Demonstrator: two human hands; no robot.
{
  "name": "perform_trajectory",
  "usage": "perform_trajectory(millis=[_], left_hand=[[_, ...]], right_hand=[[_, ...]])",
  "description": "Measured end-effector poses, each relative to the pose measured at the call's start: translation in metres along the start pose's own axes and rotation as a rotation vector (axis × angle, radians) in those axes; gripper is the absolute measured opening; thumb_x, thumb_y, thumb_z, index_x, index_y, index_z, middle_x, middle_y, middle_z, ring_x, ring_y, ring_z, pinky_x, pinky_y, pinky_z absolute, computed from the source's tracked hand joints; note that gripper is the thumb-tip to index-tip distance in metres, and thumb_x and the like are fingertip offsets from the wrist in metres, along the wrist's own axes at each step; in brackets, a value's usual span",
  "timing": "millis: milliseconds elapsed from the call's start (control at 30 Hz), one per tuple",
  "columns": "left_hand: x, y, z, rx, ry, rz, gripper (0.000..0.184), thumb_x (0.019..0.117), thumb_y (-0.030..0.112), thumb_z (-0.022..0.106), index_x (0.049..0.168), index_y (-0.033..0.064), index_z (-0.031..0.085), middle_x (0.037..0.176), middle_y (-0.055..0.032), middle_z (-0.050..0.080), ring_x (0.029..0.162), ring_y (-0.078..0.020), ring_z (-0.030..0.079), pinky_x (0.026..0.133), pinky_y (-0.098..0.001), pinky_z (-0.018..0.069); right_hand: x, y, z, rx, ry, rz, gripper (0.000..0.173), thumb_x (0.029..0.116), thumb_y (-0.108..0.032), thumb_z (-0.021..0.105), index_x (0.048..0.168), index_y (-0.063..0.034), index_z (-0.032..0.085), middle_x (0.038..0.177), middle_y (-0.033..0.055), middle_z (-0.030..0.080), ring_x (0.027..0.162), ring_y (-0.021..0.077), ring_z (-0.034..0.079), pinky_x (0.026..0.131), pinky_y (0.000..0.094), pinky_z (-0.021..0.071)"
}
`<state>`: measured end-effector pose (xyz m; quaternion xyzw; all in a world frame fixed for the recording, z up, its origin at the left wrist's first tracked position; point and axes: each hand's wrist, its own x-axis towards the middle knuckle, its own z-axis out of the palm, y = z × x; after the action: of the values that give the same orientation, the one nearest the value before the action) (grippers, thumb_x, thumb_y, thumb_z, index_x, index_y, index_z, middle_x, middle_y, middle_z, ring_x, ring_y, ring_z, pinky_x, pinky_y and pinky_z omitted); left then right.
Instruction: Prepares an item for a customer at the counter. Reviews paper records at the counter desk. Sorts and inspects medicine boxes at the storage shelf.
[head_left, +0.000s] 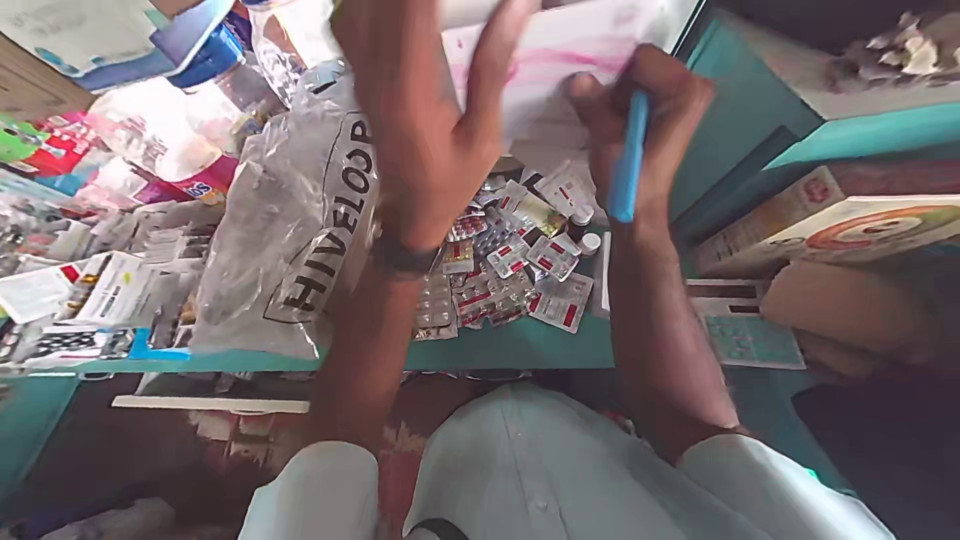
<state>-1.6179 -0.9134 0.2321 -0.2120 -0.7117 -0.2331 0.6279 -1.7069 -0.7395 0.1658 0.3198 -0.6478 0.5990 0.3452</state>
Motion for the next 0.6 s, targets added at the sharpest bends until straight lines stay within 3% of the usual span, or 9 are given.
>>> perform_trajectory(millis=[67,100,167,267,333,400,433,533,600], left_hand=[[-0.016,0.007,-0.033,-0.096,0.110,-0.044,0.034,0.1005,0.015,0.062,0.121,-0.0121,0.062,0.121,-0.0185,0.066,0.120,-0.0218,0.059,0.103,-0.0398,0.0473],[-0.032,0.012,-0.046,-0.157,0.088,-0.129,0.032,0.1034,0.014,0.057,0.127,-0.0078,0.059,0.128,-0.0126,0.063,0.124,-0.0181,0.057,0.105,-0.0374,0.0473],[-0.071,0.017,-0.056,-0.256,-0.030,-0.361,0.036,0.1071,0.017,0.050,0.138,-0.0011,0.052,0.141,-0.0061,0.056,0.131,-0.0166,0.054,0.110,-0.0357,0.0466],[-0.107,0.003,-0.043,-0.356,-0.128,-0.664,0.060,0.1016,0.026,0.062,0.150,-0.0027,0.039,0.156,-0.0132,0.043,0.141,-0.0240,0.046,0.114,-0.0406,0.0443],[-0.112,-0.003,-0.036,-0.388,-0.230,-0.867,0.091,0.0917,0.043,0.073,0.158,0.0020,0.026,0.163,-0.0125,0.033,0.148,-0.0208,0.038,0.120,-0.0391,0.0386],[-0.105,-0.006,-0.030,-0.403,-0.398,-1.051,0.103,0.0811,0.048,0.079,0.161,0.0112,0.025,0.159,-0.0065,0.040,0.141,-0.0135,0.045,0.113,-0.0348,0.0456],[-0.103,-0.010,-0.030,-0.425,-0.446,-1.099,0.095,0.0797,0.041,0.082,0.157,0.0121,0.034,0.152,-0.0058,0.050,0.135,-0.0135,0.052,0.109,-0.0358,0.0494],[-0.107,-0.016,-0.037,-0.458,-0.434,-1.092,0.040,0.0838,0.004,0.078,0.122,-0.0003,0.066,0.110,-0.0089,0.073,0.101,-0.0156,0.071,0.089,-0.0357,0.0611],[-0.112,-0.001,-0.032,-0.489,-0.481,-1.053,0.027,0.0877,0.002,0.073,0.114,-0.0033,0.067,0.101,-0.0065,0.075,0.093,-0.0129,0.073,0.084,-0.0318,0.0636]], right_hand=[[-0.015,-0.006,-0.017,0.026,0.117,-0.068,0.008,0.0951,-0.011,0.071,0.094,-0.0034,0.069,0.085,-0.0045,0.069,0.076,0.0001,0.065,0.071,0.0237,0.0574],[-0.026,-0.002,-0.021,0.050,0.158,-0.069,0.006,0.0948,-0.009,0.071,0.094,-0.0027,0.070,0.087,-0.0037,0.071,0.078,0.0015,0.066,0.074,0.0254,0.0582],[-0.051,0.018,-0.020,0.081,0.120,0.105,0.006,0.0942,-0.009,0.071,0.095,-0.0030,0.071,0.086,-0.0036,0.072,0.077,0.0026,0.068,0.073,0.0263,0.0598],[-0.069,0.026,-0.026,0.229,0.183,0.405,0.006,0.0967,-0.011,0.068,0.101,-0.0070,0.070,0.088,-0.0011,0.073,0.077,0.0106,0.071,0.070,0.0330,0.0633],[-0.069,0.012,-0.039,0.304,0.216,0.567,0.004,0.0985,-0.017,0.068,0.100,-0.0138,0.069,0.084,-0.0026,0.071,0.070,0.0106,0.069,0.064,0.0314,0.0615],[-0.067,0.010,-0.047,0.408,0.196,0.667,0.009,0.0991,-0.014,0.065,0.104,-0.0100,0.071,0.089,0.0019,0.074,0.076,0.0130,0.071,0.069,0.0339,0.0629],[-0.068,0.013,-0.048,0.465,0.194,0.703,0.010,0.0991,-0.010,0.063,0.105,-0.0071,0.071,0.091,0.0041,0.074,0.078,0.0137,0.072,0.070,0.0344,0.0630],[-0.078,0.011,-0.048,0.475,0.144,0.763,0.011,0.0988,-0.009,0.062,0.107,-0.0069,0.070,0.088,0.0041,0.073,0.075,0.0119,0.070,0.067,0.0323,0.0614],[-0.095,0.000,-0.069,0.461,0.152,0.679,0.017,0.0937,-0.004,0.069,0.111,-0.0036,0.070,0.093,0.0079,0.074,0.079,0.0153,0.071,0.071,0.0351,0.0617]])
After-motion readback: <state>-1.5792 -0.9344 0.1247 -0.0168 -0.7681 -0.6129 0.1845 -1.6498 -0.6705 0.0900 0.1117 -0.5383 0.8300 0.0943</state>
